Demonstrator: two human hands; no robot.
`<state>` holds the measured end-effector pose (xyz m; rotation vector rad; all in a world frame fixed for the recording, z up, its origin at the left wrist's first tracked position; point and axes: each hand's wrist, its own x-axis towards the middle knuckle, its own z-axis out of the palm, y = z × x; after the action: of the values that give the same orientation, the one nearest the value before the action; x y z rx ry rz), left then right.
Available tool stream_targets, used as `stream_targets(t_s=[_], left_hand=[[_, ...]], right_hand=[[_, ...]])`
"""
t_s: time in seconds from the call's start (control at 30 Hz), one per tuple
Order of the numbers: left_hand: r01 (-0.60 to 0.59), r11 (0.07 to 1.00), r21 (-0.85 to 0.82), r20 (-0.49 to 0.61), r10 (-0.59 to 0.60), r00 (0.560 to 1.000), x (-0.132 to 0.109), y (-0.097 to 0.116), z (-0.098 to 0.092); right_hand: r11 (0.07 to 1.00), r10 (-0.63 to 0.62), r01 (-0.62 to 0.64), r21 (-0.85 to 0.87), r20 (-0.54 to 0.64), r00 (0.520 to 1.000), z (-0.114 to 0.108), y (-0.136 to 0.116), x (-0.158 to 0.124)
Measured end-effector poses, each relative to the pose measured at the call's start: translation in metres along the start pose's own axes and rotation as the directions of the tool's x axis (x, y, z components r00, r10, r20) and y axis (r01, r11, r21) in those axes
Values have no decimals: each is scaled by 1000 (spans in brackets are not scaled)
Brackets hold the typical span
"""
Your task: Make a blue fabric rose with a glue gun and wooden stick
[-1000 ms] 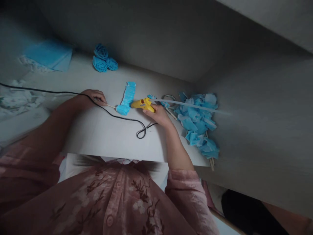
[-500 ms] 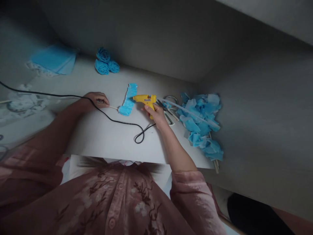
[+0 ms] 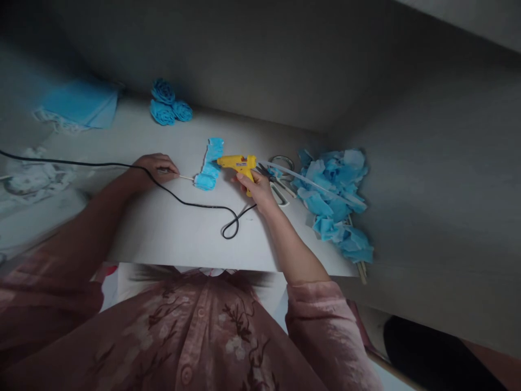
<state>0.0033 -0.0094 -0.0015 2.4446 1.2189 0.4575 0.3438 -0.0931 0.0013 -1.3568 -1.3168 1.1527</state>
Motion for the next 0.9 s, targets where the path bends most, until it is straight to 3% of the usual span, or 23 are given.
stream_targets(t_s=[0.2, 0.5, 0.9], left_hand=[[-48, 997, 63, -16, 49, 999, 3, -10, 7], [-52, 998, -24, 65, 53, 996, 5, -22, 2], [-25, 985, -173, 25, 30, 999, -3, -19, -2]], right_hand=[[998, -7, 6, 55, 1, 1000, 1, -1, 0], [1000, 6, -6, 20, -20, 1000, 4, -10, -4], [986, -4, 12, -166, 50, 999, 6, -9, -8]])
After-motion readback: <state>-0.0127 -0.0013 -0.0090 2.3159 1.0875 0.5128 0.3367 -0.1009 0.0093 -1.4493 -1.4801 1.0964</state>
